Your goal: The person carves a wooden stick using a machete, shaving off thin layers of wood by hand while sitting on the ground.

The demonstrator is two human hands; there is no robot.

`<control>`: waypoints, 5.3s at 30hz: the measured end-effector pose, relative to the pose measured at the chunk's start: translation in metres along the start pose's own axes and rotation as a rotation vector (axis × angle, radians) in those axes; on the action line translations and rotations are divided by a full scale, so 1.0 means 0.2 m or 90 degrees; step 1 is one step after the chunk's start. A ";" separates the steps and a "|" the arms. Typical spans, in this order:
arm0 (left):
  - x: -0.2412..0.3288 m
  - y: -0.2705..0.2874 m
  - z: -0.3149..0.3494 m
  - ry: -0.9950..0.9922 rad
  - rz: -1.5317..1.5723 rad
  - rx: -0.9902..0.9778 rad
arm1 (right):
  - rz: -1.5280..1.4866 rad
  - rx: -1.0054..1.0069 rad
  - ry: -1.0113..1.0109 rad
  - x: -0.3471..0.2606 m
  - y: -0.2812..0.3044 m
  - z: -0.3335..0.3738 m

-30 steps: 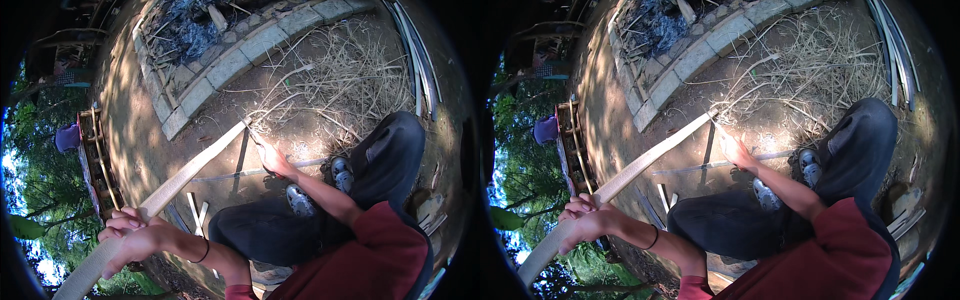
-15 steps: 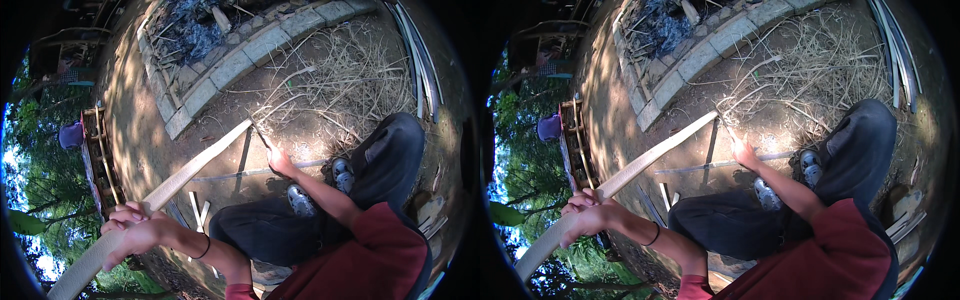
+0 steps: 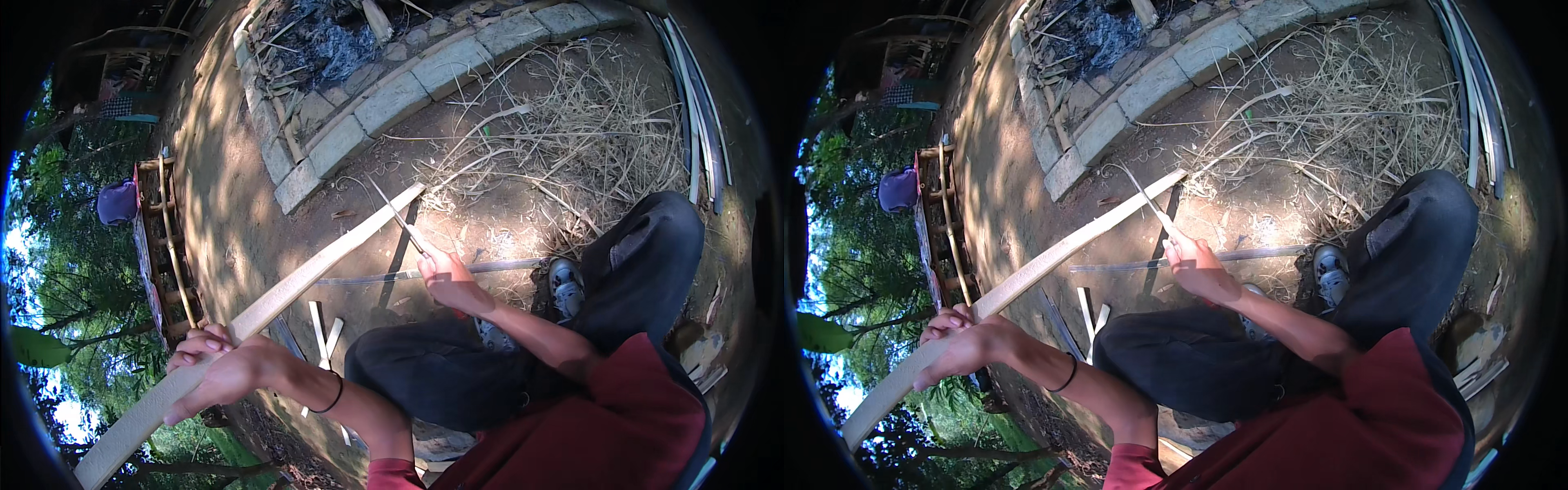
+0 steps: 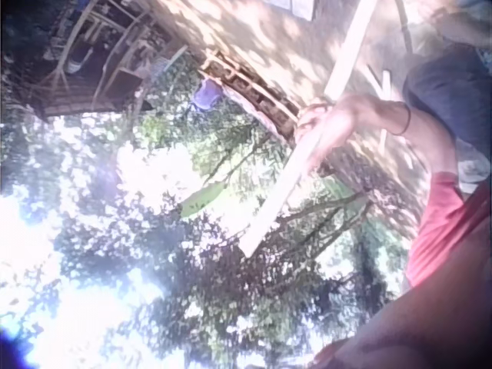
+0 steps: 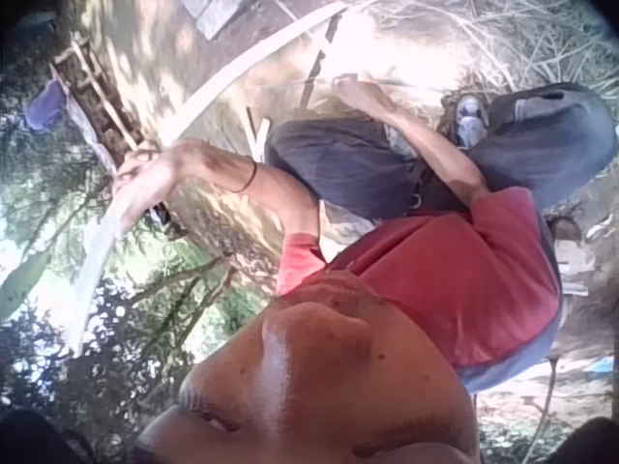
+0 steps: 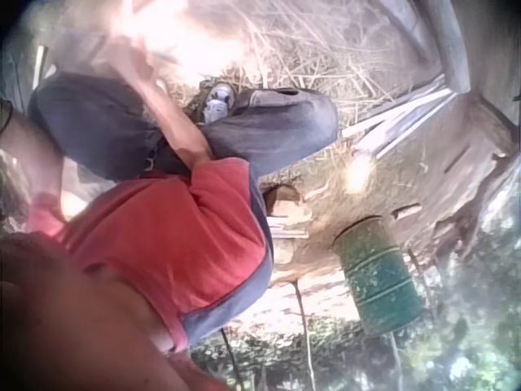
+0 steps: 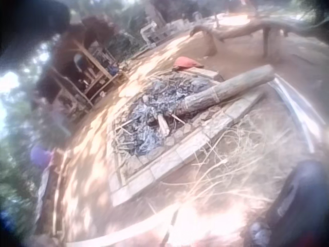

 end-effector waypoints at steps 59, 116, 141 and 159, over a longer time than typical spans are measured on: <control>-0.02 0.00 0.04 0.026 0.011 -0.032 | 0.282 0.049 0.395 -0.01 -0.05 -0.05; -0.11 0.03 -0.08 0.035 -0.002 -0.052 | 0.129 0.002 0.148 0.23 -0.02 -0.11; -0.10 0.00 0.00 0.194 0.144 0.047 | 0.058 -0.011 0.049 0.05 0.09 -0.09; -0.16 0.04 -0.02 0.180 0.119 0.033 | 0.130 -0.032 0.072 0.13 0.04 -0.12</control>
Point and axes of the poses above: each hand's wrist, its own z-axis away from the middle knuckle, its own y-axis out of the back of the hand, x = y × z, the point moved 8 cm from there along -z, towards the middle knuckle, and after that the axes turned 11 degrees about -z, right-handed, at the moved point
